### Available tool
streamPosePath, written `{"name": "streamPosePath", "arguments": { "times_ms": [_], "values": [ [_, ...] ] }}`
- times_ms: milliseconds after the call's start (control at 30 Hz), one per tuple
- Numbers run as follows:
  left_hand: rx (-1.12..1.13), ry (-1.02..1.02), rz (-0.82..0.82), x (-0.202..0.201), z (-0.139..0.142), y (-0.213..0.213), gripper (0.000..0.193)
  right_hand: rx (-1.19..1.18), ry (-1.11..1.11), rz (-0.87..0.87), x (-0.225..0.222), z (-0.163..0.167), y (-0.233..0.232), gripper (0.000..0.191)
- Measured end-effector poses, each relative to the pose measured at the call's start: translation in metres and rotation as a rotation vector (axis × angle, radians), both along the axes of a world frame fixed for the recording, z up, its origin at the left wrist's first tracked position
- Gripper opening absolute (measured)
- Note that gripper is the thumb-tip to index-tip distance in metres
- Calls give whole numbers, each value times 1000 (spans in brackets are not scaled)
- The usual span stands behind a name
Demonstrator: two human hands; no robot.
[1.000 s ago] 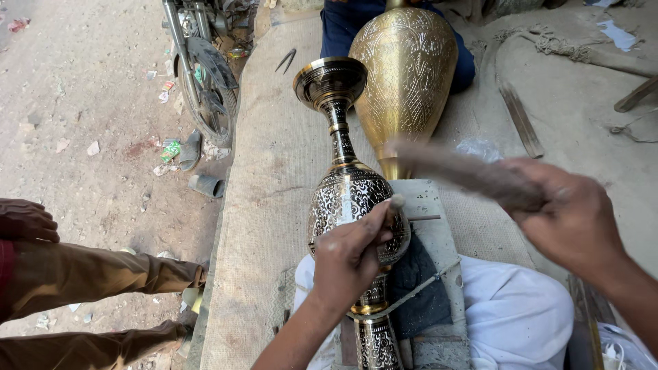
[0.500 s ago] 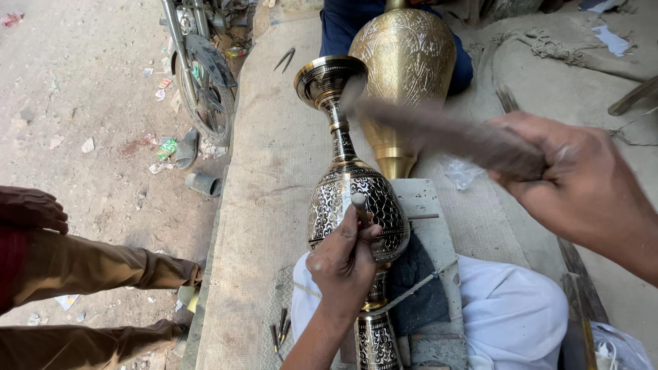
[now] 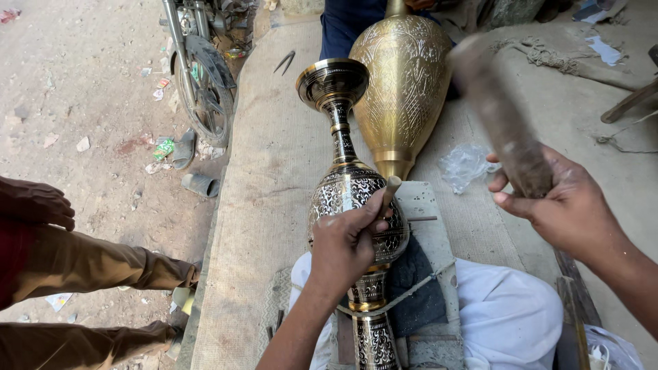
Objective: The person uses a chisel and wooden mallet to engrave intricate patterns on a brass vase. They hold the chisel against the vase surface and strike it repeatedly with the mallet to create detailed designs.
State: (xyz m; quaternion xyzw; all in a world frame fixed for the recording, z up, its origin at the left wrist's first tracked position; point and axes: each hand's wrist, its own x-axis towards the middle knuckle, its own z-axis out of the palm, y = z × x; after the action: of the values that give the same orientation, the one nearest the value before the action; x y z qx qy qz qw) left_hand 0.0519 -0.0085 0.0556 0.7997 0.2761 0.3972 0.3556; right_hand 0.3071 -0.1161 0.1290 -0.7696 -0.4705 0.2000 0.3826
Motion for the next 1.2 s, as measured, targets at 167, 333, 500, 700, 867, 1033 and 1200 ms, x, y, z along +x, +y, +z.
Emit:
{"name": "streamPosePath", "arguments": {
  "times_ms": [167,333,500,700,867,1033,1200],
  "values": [
    [-27,-5,-61,-1,3,0,56,-463,-545,-88,0,-14,-5,51],
    [62,-77,66,-5,-4,-13,65,-106,-500,90,0,4,-1,48],
    [188,-216,224,-6,-21,-27,64,-24,-471,210,-8,33,5,22],
    [208,-366,241,-6,-37,-34,63,-390,-791,181,-30,68,7,30],
    [125,-401,314,-2,-38,-30,64,-309,-992,272,-36,85,19,27],
    [118,-380,349,1,-35,-30,61,-188,-595,243,-24,65,33,38],
    [123,-189,302,-1,-24,-22,54,-549,-691,100,-17,43,20,33]
  ]
}}
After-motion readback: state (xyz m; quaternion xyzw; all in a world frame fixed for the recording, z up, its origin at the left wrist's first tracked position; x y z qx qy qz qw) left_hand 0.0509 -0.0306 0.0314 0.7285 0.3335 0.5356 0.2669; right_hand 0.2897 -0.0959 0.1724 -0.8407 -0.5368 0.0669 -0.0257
